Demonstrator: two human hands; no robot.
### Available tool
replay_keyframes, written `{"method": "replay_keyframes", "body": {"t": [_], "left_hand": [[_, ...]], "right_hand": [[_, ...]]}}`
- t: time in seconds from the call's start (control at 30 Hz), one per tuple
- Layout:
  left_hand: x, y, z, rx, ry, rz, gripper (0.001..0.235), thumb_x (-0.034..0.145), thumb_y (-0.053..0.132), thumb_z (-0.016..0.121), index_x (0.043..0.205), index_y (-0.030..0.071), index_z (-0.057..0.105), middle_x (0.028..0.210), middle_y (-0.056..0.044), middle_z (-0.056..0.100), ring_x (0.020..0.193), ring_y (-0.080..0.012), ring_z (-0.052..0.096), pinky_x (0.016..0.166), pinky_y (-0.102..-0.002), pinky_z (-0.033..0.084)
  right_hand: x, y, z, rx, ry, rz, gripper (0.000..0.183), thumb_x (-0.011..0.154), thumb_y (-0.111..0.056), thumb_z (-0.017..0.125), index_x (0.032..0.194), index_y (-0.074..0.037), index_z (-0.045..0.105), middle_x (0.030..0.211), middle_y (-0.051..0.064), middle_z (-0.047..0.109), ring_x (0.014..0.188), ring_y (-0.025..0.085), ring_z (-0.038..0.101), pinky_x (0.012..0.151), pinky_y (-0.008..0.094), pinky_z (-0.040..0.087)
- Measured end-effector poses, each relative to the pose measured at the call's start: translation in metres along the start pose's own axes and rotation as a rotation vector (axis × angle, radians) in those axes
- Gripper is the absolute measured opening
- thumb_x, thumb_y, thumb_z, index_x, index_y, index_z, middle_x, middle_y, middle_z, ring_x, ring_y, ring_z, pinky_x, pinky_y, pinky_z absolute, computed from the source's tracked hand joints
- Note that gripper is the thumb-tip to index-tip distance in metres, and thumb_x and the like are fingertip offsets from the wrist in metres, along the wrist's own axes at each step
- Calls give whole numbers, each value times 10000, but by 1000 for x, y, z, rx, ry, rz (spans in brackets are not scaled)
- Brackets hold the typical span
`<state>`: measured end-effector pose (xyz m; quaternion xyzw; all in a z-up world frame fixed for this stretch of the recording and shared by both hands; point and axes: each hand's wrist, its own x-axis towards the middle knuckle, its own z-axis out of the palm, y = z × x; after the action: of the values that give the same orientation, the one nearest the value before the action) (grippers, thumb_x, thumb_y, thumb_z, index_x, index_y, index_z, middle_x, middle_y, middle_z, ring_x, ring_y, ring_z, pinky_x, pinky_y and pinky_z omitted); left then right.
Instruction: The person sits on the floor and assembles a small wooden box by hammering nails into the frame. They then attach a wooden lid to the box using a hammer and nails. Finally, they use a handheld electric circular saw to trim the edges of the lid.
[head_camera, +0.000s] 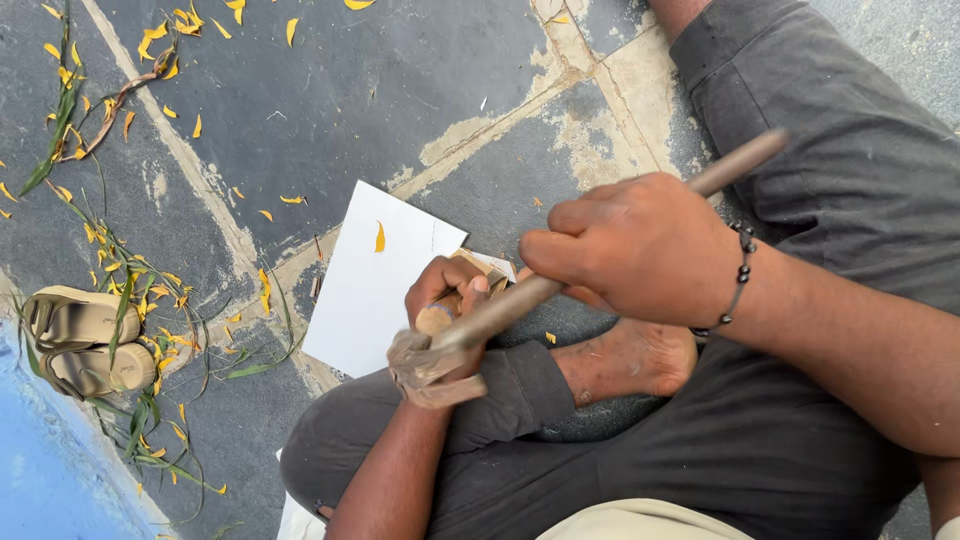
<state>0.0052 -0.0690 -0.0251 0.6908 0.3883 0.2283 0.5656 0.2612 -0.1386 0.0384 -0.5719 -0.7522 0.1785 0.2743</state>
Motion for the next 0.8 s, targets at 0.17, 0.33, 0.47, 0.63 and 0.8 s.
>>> {"method": "replay_keyframes", "body": {"t": [0.17,0.33,0.47,0.63,0.8], "left_hand": [[0,-4,1,26,-40,9,278,1046,203,666,854,107,489,771,18,549,702,-58,466,627,-255,436],[-1,-12,5,-80,30,-97,293,989,161,721,827,94,487,722,21,504,643,-54,436,543,-265,386],[-5,-4,1,52,-23,-32,257,1012,139,676,831,100,497,732,26,533,648,-43,450,567,-249,421],[1,-6,2,-31,19,32,219,1031,103,641,869,102,493,775,16,536,705,-53,456,622,-257,438],[0,-19,0,80,35,34,201,999,70,660,834,86,545,746,4,590,658,-49,503,586,-246,449]], "right_hand": [[2,2,3,-75,-104,4,161,859,-293,716,882,-164,623,667,10,634,591,219,699,468,376,538],[1,0,-2,23,-56,-6,199,840,-308,720,888,-152,606,687,6,642,623,223,711,491,383,543],[2,1,1,31,-111,-5,206,808,-287,730,878,-140,604,698,14,651,620,230,714,482,387,544],[1,1,-1,-1,-71,-9,188,798,-271,733,861,-146,607,684,19,648,621,233,714,485,382,545],[-3,3,4,-7,-110,28,180,823,-262,734,868,-141,609,681,20,641,610,231,707,497,386,549]]}}
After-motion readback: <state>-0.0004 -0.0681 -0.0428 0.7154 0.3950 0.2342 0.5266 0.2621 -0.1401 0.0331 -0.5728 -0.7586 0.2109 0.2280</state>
